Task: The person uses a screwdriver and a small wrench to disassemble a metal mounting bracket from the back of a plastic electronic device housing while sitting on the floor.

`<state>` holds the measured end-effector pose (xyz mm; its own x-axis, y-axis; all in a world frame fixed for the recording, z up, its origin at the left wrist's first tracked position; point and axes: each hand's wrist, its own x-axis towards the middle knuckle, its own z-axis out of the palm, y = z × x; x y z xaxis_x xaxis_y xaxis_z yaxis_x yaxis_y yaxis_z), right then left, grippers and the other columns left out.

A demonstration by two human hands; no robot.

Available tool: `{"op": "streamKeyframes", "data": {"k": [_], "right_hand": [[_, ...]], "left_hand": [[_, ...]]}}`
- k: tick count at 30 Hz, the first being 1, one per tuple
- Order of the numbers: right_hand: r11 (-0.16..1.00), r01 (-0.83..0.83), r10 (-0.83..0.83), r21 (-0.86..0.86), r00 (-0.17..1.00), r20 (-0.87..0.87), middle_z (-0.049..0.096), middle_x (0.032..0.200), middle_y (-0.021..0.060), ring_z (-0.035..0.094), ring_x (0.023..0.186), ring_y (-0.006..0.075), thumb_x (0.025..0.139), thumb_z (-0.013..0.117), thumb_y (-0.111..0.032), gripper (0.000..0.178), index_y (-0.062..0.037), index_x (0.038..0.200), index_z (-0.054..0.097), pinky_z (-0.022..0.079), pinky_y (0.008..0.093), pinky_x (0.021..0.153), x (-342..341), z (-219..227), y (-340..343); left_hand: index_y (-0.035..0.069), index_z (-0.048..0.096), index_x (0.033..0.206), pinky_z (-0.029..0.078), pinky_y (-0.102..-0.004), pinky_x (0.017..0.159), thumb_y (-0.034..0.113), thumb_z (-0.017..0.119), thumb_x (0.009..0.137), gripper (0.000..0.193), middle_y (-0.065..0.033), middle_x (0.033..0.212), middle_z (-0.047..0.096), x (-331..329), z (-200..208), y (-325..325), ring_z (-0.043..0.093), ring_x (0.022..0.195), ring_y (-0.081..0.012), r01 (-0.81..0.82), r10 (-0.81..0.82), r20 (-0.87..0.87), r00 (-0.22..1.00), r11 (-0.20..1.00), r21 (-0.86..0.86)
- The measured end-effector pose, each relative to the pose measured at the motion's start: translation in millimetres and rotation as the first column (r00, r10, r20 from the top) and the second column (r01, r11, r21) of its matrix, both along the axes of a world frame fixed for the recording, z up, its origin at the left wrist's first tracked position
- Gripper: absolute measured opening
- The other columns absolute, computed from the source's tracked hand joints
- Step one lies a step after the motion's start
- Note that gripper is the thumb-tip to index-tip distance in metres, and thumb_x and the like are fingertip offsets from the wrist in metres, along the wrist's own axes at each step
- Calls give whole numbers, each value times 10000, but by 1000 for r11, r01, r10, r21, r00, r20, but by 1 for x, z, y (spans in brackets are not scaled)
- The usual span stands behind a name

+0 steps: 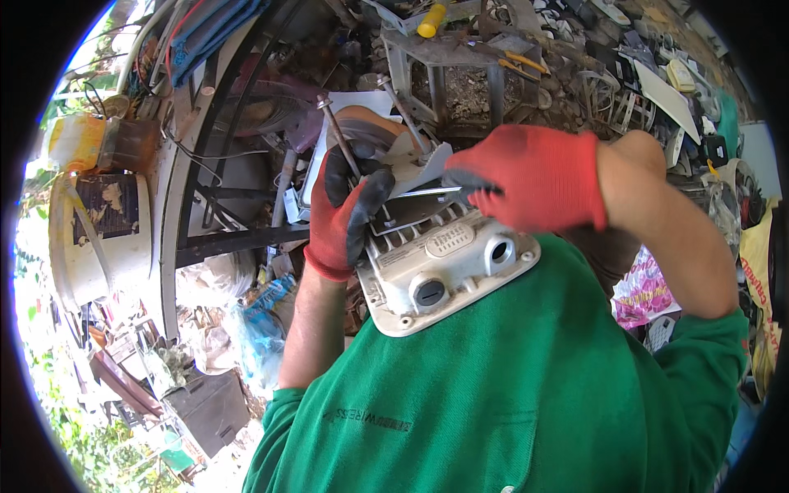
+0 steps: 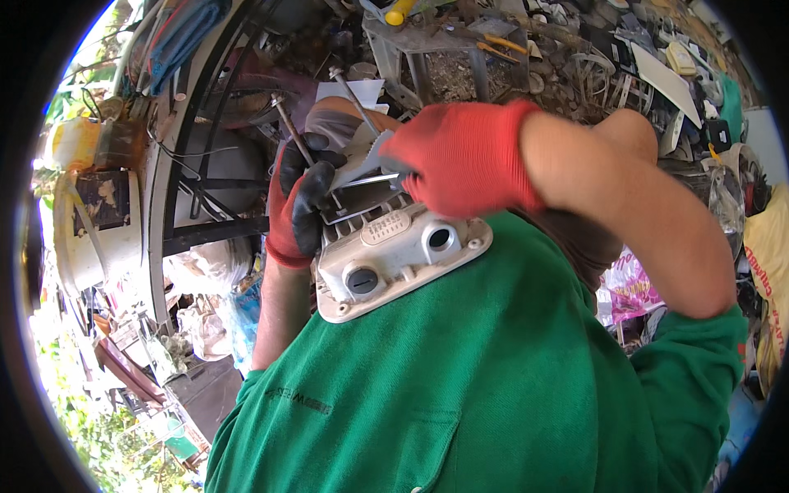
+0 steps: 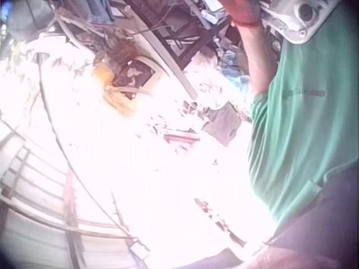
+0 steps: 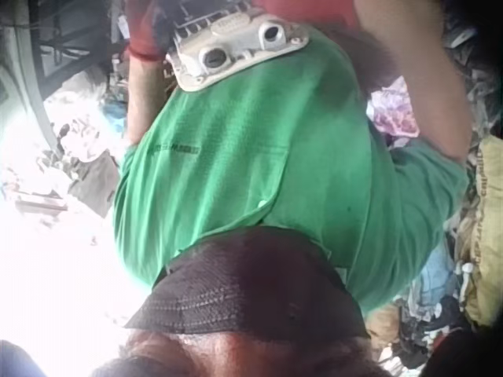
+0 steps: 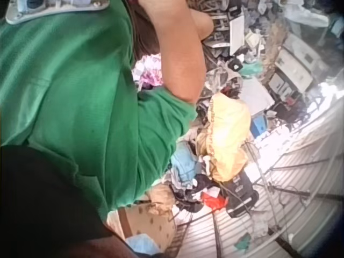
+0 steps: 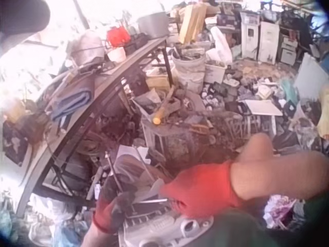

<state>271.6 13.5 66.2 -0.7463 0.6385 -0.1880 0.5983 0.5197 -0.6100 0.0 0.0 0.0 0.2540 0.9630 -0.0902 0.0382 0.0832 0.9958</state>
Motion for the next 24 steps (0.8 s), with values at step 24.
{"op": "streamKeyframes", "data": {"k": [24], "right_hand": [[947,1,24,320,997,-72,707,1000,109,673,904,357,843,672,-177,268,-113,1103,689,547,447,802,17,-40,28]], "left_hand": [[-1,561,1196,474,-291,873,213,726,897,403,-59,1063,632,-38,-16,22,584,979,-131,-5,17,-115,993,994,106]]}}
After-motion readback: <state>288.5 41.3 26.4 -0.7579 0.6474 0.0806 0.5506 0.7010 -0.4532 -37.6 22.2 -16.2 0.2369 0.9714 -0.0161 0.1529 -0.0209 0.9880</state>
